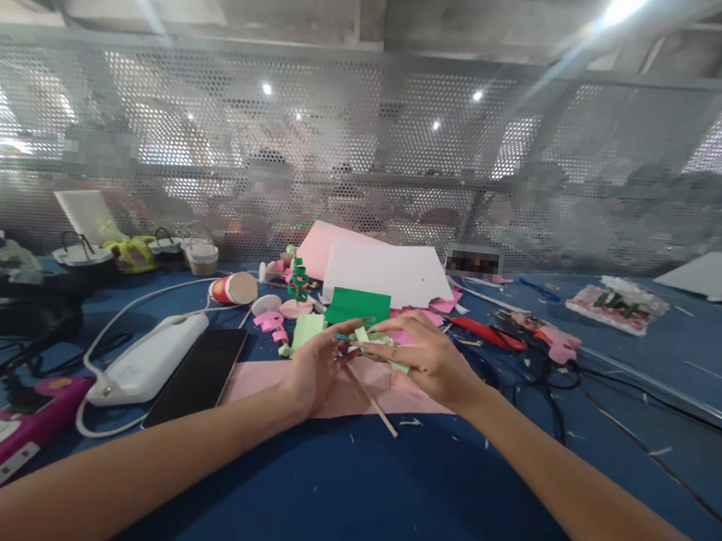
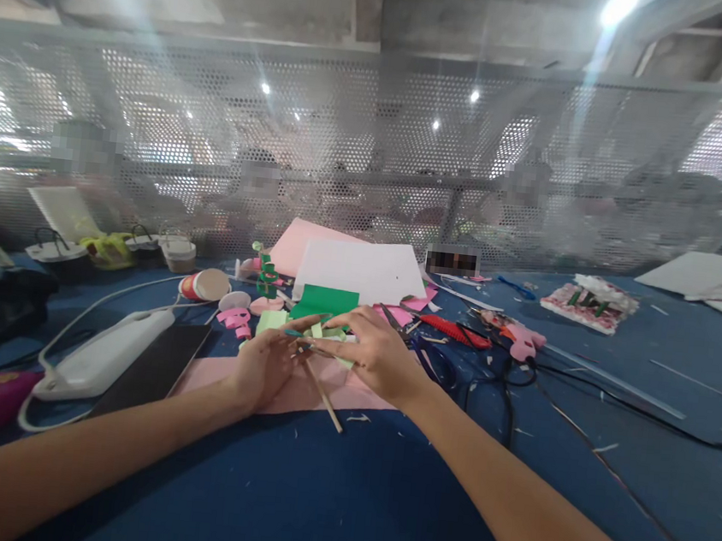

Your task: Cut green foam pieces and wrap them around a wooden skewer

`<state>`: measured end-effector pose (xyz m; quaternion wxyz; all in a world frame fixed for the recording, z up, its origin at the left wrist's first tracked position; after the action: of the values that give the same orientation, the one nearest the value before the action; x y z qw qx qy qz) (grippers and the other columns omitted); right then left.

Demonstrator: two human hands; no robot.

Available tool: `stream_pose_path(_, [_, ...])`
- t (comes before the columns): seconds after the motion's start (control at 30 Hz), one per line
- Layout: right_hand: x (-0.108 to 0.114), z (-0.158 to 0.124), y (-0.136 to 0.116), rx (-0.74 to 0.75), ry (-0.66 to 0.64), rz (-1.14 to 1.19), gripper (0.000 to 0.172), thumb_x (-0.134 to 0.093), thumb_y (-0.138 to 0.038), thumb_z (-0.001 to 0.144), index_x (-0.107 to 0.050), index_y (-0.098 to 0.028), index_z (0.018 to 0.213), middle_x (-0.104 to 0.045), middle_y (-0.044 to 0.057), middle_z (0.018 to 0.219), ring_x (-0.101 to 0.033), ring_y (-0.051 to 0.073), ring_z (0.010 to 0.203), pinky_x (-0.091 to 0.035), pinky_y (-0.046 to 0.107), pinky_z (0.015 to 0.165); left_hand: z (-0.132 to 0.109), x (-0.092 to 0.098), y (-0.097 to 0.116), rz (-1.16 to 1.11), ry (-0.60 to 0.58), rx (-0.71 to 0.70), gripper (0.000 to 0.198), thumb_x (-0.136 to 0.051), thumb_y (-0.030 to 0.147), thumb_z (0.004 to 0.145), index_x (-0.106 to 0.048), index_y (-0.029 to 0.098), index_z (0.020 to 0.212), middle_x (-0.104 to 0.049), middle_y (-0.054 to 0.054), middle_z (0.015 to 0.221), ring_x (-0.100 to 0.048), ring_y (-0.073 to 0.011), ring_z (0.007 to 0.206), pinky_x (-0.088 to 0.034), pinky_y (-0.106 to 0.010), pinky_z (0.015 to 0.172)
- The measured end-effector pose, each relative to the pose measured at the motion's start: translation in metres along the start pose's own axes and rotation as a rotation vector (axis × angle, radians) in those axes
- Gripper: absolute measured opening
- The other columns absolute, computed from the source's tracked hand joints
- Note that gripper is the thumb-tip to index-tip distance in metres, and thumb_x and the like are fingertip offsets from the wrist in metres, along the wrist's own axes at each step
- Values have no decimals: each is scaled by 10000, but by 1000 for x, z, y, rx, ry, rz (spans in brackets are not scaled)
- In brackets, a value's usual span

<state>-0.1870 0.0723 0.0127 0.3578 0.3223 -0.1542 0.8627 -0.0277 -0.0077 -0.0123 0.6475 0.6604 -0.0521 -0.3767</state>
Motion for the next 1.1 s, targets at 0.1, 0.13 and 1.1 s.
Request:
stream_pose_path(0.1, [-2,-4,-3,47,0,-57,469,-406,-26,847,-590,-295,1184,-540,87,1151,-456,232,1034,-399,424,880,-1,0,1,-35,55,-7,349,-508,267,673,-684,164,955,-661,-66,950,-565,-189,848,-429,-334,798])
stream_pose_path(0.13, [-3,-5,-3,57,0,-67,457,-422,-43,852,-580,-302,1194,-534,81,1158,-453,231,1039,-400,424,885,-1,0,1,-36,69,-8,342,-516,268,673,-685,160,951,-661,-67,960,-565,-185,849,-429,-325,792])
stream_pose_path(1.1, [-38,-16,8,-1143,493,1179,424,-812,-362,544,-590,-141,828,-624,-1,599,-542,103,447,-478,218,403,3,3,-3,200,71,-175,565,-765,168,571,-584,166,1106,-643,-96,1109,-571,-239,1070,-394,-425,983])
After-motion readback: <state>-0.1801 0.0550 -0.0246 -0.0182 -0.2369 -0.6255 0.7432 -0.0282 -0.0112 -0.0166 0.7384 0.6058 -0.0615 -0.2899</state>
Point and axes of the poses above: each hand's wrist, its own z-axis towards the middle knuckle, its own x-axis out of the back of the hand, y = z × x, the point moved 2 cm from there along z, towards the middle knuckle
